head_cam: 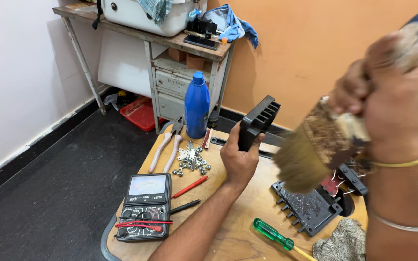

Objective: The person cleans a black electronic housing by hand using a brush and a cloth after using a screwdriver on its panel.

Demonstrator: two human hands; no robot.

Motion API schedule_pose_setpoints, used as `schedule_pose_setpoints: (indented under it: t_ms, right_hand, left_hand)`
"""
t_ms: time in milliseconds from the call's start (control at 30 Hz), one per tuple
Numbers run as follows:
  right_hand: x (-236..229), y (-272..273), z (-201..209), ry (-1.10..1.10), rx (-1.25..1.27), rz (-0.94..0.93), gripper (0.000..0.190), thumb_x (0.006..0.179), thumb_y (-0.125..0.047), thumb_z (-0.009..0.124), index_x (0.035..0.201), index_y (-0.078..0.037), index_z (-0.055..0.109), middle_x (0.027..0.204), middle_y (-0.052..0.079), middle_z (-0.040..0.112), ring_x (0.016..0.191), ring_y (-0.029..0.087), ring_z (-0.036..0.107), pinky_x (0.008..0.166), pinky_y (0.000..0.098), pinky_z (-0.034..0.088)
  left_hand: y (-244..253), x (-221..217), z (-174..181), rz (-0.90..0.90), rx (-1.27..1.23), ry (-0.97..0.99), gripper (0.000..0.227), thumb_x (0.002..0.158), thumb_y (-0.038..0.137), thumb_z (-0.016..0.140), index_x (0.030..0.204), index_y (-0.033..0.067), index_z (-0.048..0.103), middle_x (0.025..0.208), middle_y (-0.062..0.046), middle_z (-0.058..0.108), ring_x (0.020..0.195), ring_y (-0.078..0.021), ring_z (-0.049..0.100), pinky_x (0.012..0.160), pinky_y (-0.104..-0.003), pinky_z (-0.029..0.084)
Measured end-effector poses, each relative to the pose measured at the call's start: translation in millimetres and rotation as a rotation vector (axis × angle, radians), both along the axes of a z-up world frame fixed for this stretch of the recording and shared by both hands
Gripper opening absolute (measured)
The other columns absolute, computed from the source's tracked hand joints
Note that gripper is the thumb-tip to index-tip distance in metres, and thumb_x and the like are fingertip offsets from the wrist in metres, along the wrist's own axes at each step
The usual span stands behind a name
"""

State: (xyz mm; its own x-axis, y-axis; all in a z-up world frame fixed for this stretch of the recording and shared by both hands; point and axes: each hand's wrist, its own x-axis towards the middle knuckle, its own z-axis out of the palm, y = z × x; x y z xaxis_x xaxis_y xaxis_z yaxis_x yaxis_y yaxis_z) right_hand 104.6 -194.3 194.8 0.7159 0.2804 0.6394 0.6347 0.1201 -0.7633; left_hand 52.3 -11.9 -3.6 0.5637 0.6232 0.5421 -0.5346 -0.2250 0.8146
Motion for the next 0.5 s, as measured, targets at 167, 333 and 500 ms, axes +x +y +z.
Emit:
schedule_pose_setpoints:
  t_ms: [167, 333, 500]
  right_hand:
    - [40, 9, -8, -0.067, 0.061, 0.288, 0.052, 0.117, -0.052, 0.050, 0.088, -0.011, 0.041, 0.061, 0.000, 0.036, 0.048, 0.016, 0.043, 0.051, 0.0358, 0.040]
    - [-11, 41, -13, -0.158, -0.115, 0.029, 0.054, 0.116, -0.051, 0.056, 0.091, -0.007, 0.038, 0.058, 0.005, 0.035, 0.046, 0.021, 0.040, 0.045, 0.0405, 0.037]
    - [-15, 31, 15, -0.107, -0.090, 0.058, 0.059, 0.121, -0.053, 0.050, 0.083, -0.010, 0.041, 0.060, 0.002, 0.032, 0.047, 0.017, 0.040, 0.050, 0.0386, 0.043]
  left_hand:
    - [0, -4, 3, 0.039, 0.075, -0.051, 0.050, 0.091, 0.027, 0.082, 0.131, 0.0037, 0.063, 0.105, -0.013, 0.076, 0.092, -0.0221, 0.076, 0.081, -0.033, 0.060]
    - [0, -11, 11, 0.033, 0.188, -0.133, 0.057, 0.082, 0.021, 0.087, 0.131, 0.0045, 0.062, 0.107, -0.015, 0.074, 0.097, -0.0283, 0.076, 0.083, -0.036, 0.060]
    - [1, -10, 10, 0.070, 0.256, -0.135, 0.054, 0.083, 0.004, 0.078, 0.134, 0.0071, 0.063, 0.110, -0.018, 0.075, 0.101, -0.0350, 0.075, 0.088, -0.040, 0.059]
